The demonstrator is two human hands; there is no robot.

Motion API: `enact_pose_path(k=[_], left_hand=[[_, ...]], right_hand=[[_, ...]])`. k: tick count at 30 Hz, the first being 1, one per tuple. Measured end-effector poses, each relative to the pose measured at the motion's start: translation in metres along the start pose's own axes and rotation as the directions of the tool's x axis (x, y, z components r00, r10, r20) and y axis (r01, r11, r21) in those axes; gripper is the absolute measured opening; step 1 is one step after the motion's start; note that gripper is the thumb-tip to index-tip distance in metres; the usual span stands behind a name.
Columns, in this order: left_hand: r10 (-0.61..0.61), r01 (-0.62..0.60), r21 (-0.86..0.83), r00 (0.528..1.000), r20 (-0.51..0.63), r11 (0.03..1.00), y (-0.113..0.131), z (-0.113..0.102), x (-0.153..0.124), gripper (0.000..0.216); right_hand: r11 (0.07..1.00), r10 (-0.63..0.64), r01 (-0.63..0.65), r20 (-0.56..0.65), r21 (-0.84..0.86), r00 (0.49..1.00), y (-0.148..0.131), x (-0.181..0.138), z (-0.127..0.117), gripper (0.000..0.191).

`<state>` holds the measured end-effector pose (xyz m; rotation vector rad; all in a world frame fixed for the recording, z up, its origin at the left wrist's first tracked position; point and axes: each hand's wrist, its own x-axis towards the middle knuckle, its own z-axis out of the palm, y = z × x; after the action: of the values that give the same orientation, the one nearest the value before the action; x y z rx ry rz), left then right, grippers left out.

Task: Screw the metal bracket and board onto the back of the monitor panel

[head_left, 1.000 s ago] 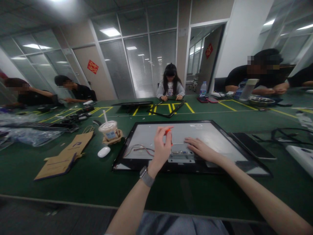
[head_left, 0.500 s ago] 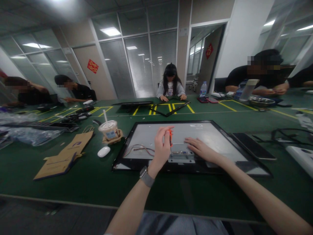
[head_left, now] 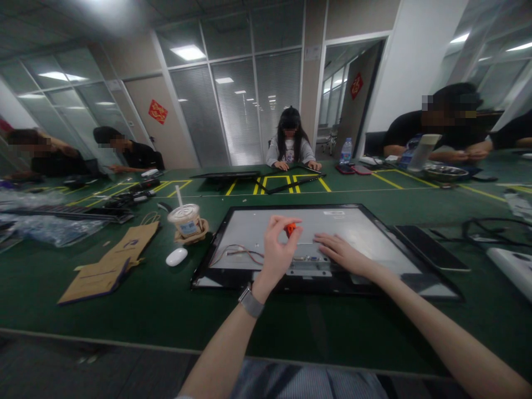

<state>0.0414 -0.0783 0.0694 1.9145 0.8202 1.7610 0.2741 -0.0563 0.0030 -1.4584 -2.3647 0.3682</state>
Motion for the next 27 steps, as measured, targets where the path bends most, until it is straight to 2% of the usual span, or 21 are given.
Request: enact_pose_path(k=[4, 9, 12, 17, 21, 27], left_hand=[[-0.013, 0.016, 0.04, 0.999, -0.053, 0.999, 0.0027, -0.0012, 0.0, 0.011], [-0.082, 0.083, -0.056, 0.997, 0.015, 0.995, 0.0034, -0.0021, -0.0015, 0.03], [-0.079, 0.08, -0.036, 0.997, 0.024, 0.996, 0.0022, -0.0013, -0.0017, 0.025], [-0.01, 0.011, 0.024, 0.999, -0.049, 1.0, 0.0011, -0.0003, -0.0007, 0.01], [-0.018, 0.021, 0.045, 0.996, -0.084, 0.999, 0.0025, -0.0007, -0.0003, 0.012], [-0.068, 0.068, -0.034, 0.998, 0.003, 0.997, 0.0041, -0.0015, -0.0014, 0.03]], right_hand=[[1.0, 0.009, -0.009, 0.008, -0.004, 1.0, 0.0002, 0.0, 0.0003, 0.06], [1.0, 0.012, -0.012, 0.012, 0.005, 1.0, 0.0013, 0.0003, 0.0002, 0.06], [1.0, 0.011, -0.011, 0.007, 0.007, 1.0, 0.001, 0.0, -0.0001, 0.059], [1.0, 0.006, -0.006, -0.007, 0.004, 1.0, 0.0021, 0.0003, 0.0011, 0.06], [1.0, 0.002, -0.002, -0.003, -0.006, 1.0, 0.0037, 0.0012, 0.0022, 0.06], [1.0, 0.016, -0.016, 0.014, -0.004, 1.0, 0.002, 0.0012, 0.0006, 0.061]])
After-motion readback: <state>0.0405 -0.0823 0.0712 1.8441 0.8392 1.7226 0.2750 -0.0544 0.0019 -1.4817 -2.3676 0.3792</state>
